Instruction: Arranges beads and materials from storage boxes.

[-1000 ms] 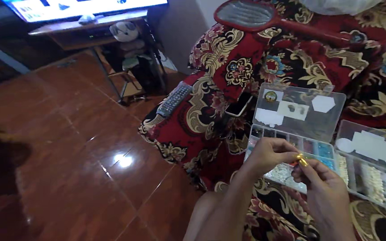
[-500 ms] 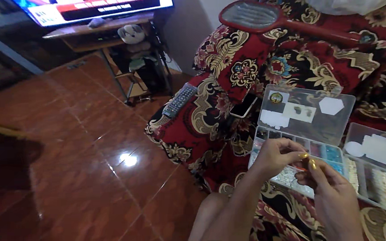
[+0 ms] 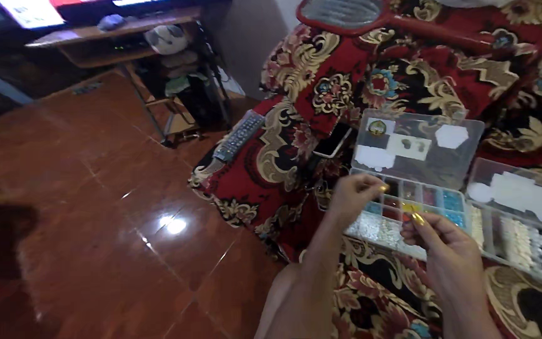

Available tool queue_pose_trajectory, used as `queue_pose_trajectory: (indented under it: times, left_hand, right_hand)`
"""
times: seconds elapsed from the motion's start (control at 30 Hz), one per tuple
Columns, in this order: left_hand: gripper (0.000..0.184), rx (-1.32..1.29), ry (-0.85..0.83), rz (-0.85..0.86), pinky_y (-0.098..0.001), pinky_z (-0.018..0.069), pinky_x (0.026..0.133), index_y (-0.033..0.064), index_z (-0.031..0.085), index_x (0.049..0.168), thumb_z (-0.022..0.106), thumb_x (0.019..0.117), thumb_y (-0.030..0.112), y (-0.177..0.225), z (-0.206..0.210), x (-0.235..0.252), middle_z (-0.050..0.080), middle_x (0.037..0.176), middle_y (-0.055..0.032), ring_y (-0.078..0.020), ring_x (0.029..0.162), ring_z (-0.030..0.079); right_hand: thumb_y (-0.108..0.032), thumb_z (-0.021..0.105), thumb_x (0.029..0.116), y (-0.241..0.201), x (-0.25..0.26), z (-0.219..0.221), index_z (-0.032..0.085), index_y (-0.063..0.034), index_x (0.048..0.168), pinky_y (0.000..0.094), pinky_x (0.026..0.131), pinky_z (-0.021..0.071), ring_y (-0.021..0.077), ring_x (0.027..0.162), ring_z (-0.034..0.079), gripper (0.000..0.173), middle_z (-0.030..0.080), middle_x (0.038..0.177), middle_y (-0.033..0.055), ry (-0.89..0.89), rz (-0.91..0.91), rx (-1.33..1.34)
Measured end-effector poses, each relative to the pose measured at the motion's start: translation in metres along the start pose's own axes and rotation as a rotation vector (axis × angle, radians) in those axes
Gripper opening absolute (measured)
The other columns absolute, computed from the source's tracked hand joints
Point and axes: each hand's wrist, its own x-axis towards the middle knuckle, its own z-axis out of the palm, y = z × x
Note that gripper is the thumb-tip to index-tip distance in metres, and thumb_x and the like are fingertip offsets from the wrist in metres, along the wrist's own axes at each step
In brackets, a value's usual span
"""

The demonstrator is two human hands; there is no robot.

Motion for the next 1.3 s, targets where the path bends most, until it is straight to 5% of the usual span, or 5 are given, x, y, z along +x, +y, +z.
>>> queue_pose_trajectory:
  times: [0.23, 0.43, 0.7, 1.3]
  left_hand:
    - [0.019, 0.460, 0.343, -0.062, -0.0487, 0.0545, 0.087, 0.0018, 0.074, 0.108, 0.067, 0.0991, 0.017, -0.037, -0.029, 0.015, 0.073, 0.100, -0.0145, -0.0267, 0.092, 0.069]
    - [0.020, 0.716, 0.196, -0.139, -0.0631, 0.0358, 0.108, 0.0033, 0.078, 0.106, 0.070, 0.0971, 0.019, -0.061, -0.009, 0.025, 0.060, 0.136, -0.0224, -0.0443, 0.132, 0.048]
    - [0.028, 0.844, 0.045, -0.267, -0.0616, 0.0221, 0.119, 0.0075, 0.076, 0.117, 0.061, 0.1026, 0.026, -0.070, 0.003, 0.032, 0.043, 0.155, -0.0232, -0.0450, 0.149, 0.027]
    - [0.031, 0.771, -0.011, -0.301, -0.0600, 0.0279, 0.117, 0.0025, 0.071, 0.121, 0.064, 0.1007, 0.026, -0.075, 0.003, 0.034, 0.050, 0.146, -0.0249, -0.0433, 0.144, 0.036]
  right_hand:
    - [-0.004, 0.056, 0.0988, -0.004, 0.000, 0.003, 0.071, -0.0011, 0.100, 0.0224, 0.063, 0.0619, 0.0079, 0.067, 0.071, 0.015, 0.073, 0.079, -0.0004, -0.008, 0.006, 0.002]
    - [-0.004, 0.057, 0.0987, -0.004, -0.001, 0.002, 0.071, 0.0003, 0.101, 0.0220, 0.064, 0.0617, 0.0083, 0.068, 0.071, 0.015, 0.073, 0.080, 0.0012, -0.013, 0.011, 0.011]
    - [-0.004, 0.057, 0.0991, -0.008, 0.000, 0.003, 0.071, 0.0006, 0.101, 0.0211, 0.064, 0.0614, 0.0077, 0.068, 0.071, 0.015, 0.073, 0.080, 0.0011, -0.008, 0.027, -0.010]
    - [-0.003, 0.057, 0.0990, -0.008, 0.002, 0.004, 0.070, 0.0020, 0.102, 0.0220, 0.062, 0.0613, 0.0092, 0.067, 0.071, 0.015, 0.073, 0.080, 0.0037, 0.003, 0.072, 0.031]
